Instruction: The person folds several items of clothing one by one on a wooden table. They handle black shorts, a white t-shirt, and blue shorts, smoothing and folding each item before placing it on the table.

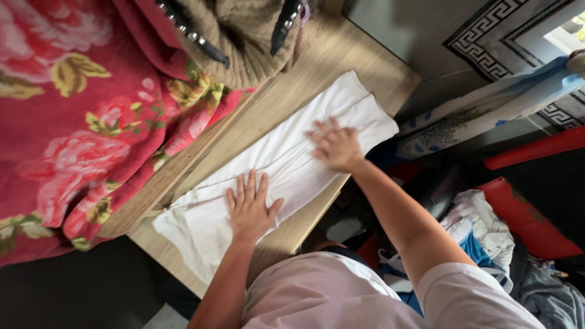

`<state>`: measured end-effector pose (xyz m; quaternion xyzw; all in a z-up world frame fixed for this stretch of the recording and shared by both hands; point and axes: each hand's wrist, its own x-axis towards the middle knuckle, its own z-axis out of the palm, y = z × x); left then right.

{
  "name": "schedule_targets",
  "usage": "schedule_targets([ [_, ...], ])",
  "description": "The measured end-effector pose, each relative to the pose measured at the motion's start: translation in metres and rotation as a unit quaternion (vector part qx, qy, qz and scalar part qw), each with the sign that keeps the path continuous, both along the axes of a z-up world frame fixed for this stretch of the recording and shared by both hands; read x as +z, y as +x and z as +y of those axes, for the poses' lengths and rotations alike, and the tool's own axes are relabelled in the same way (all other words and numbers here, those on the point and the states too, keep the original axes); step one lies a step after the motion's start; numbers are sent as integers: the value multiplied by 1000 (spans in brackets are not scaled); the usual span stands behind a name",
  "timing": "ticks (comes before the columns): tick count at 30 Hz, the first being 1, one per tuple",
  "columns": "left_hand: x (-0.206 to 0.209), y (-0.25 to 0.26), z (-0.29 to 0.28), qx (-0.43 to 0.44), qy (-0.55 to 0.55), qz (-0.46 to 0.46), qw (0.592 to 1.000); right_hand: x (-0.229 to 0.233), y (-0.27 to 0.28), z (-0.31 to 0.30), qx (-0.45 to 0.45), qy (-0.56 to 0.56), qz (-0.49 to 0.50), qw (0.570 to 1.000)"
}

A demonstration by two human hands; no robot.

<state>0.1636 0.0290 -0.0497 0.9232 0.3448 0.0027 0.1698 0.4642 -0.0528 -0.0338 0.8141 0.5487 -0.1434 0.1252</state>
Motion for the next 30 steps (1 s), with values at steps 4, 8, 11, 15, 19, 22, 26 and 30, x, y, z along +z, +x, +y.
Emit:
schedule_targets([
  [4, 0, 0, 1, 5, 13, 30, 999, 3, 73, -15, -135, 31, -95, 986],
  [8, -1, 1, 1, 0, 19, 57, 998, -7, 135, -41, -350, 141, 28, 925],
  [11, -3, 0, 1, -1, 9, 62, 998, -16, 155, -42, -378, 187, 121, 898],
  [15, -4, 1, 2, -4, 12, 66, 998, 6, 157, -22, -401, 99, 224, 883],
  [19, -1, 7, 0, -25, 48, 23, 998, 66, 141, -20, -502, 61, 306, 807],
  [22, 6, 21, -10, -56, -34, 107, 992, 110, 146, -29, -520, 42, 285, 804],
  [26, 16, 49, -28, -32, 79, -57, 995, 146, 177, -50, -551, 158, 278, 770],
  [30, 19, 69, -21, -80, -98, 97, 987, 165, 184, -69, -525, 246, 353, 734],
])
